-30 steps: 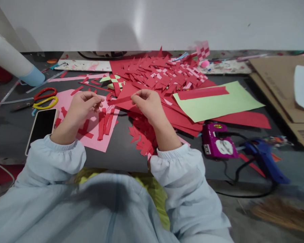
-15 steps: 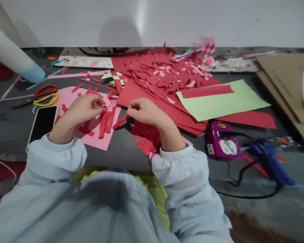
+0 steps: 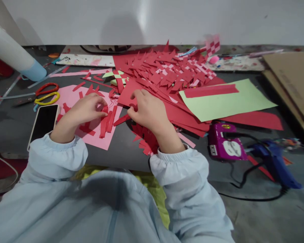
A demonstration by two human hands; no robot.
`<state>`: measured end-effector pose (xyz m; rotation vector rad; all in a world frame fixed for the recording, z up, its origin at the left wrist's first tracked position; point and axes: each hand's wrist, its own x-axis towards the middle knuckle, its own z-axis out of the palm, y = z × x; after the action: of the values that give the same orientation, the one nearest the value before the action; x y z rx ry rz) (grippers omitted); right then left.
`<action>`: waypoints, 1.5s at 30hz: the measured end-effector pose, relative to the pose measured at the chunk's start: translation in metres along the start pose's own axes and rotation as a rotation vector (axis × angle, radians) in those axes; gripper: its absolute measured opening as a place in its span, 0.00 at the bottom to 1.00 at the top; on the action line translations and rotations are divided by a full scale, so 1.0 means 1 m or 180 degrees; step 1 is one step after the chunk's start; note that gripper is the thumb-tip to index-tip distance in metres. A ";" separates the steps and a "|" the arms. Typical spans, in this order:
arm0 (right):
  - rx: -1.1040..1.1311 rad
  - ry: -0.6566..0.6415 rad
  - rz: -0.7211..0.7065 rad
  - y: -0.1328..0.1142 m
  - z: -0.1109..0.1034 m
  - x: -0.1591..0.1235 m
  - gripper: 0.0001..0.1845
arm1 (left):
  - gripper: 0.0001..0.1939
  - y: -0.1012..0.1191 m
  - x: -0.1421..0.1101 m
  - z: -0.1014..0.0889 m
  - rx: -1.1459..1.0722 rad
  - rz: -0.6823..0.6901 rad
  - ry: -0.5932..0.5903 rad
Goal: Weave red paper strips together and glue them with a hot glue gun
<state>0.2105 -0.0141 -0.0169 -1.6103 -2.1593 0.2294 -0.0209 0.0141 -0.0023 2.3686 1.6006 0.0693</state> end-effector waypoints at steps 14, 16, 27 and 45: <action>0.1690 -0.0474 0.0102 -0.011 0.018 0.007 0.10 | 0.08 -0.001 -0.002 -0.013 -0.2221 -0.0547 0.0519; 0.1824 -0.0490 0.0138 -0.013 0.022 0.007 0.11 | 0.07 0.000 -0.001 -0.013 -0.2403 -0.0622 0.0683; 0.2046 -0.0573 0.0272 -0.019 0.038 0.004 0.16 | 0.07 0.004 -0.004 -0.011 -0.3190 -0.0536 0.1292; 0.2780 -0.0749 0.0640 -0.021 0.033 0.007 0.13 | 0.07 0.005 0.001 -0.007 -0.3363 -0.0639 0.1137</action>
<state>0.1759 -0.0100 -0.0361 -1.2862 -1.6397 1.2725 -0.0171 0.0145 0.0062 1.4045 1.3856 1.0517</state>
